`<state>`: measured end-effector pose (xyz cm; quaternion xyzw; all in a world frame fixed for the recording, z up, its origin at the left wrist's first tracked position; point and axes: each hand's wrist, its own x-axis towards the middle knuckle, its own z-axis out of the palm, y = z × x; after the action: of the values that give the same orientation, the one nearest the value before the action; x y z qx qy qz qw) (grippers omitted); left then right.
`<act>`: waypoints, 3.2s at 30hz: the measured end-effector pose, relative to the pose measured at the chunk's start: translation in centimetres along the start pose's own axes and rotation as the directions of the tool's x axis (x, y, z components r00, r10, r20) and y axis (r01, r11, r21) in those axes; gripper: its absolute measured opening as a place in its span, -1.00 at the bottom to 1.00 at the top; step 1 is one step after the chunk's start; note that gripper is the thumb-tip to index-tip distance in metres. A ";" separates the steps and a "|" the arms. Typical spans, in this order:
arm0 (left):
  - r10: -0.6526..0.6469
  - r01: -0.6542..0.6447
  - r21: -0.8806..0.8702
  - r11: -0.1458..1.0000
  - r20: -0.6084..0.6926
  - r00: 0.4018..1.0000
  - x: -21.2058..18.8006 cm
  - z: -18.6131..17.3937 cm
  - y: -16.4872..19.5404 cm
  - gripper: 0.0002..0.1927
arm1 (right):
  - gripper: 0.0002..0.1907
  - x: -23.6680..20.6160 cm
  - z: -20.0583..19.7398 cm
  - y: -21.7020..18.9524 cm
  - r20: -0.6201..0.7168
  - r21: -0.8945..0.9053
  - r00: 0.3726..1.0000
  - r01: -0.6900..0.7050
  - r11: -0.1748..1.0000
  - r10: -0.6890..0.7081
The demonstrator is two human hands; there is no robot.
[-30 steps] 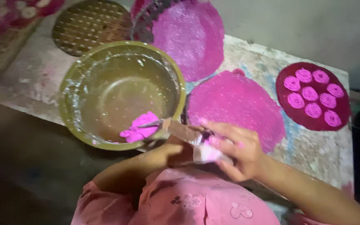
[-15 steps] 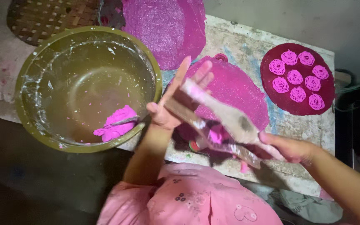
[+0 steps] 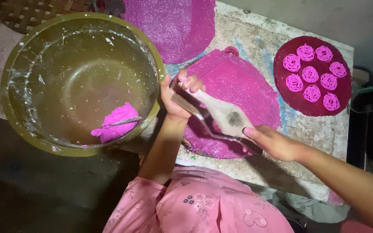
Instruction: The person repeatedly scoops pink paste from a metal bowl, loads it into a handheld extruder, and squeezes the paste into spiral coils onto a pink mat. They then move the mat to a woven tray and repeat the process on a new mat.
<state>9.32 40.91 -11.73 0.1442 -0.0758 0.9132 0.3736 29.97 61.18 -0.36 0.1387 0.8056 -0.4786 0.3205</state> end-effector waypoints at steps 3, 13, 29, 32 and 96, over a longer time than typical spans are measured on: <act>0.038 -0.039 -0.027 0.999 -0.045 0.998 -0.1 -0.2 -1.1 -0.63 | -0.21 -0.7 -0.5 -0.6 0.082 0.131 0.991 -0.112 0.985 0.102; 0.027 -0.028 0.036 0.999 0.049 0.998 1.7 -0.1 0.3 -0.59 | -0.23 -0.2 -0.4 -1.5 -0.087 -0.019 0.995 -0.050 0.999 0.048; -0.222 0.653 0.622 0.433 -0.628 0.746 0.9 1.9 -0.3 -0.44 | -0.37 0.0 -2.3 0.8 -0.140 0.059 0.989 0.066 0.996 -0.057; -0.345 0.704 0.677 0.213 -0.622 0.703 -1.5 -0.8 -0.8 -0.42 | -0.43 0.3 -2.1 1.6 -0.167 0.038 0.985 0.050 0.998 -0.043; 0.116 0.211 0.564 0.799 -0.488 0.865 6.2 1.5 2.3 -0.41 | -0.43 8.8 -7.2 -2.0 -0.224 -0.077 0.953 0.192 0.978 -0.204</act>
<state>3.85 42.99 -8.37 0.0159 0.3199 0.8847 0.3386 19.48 65.65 -2.25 0.1031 0.8598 -0.4670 0.1789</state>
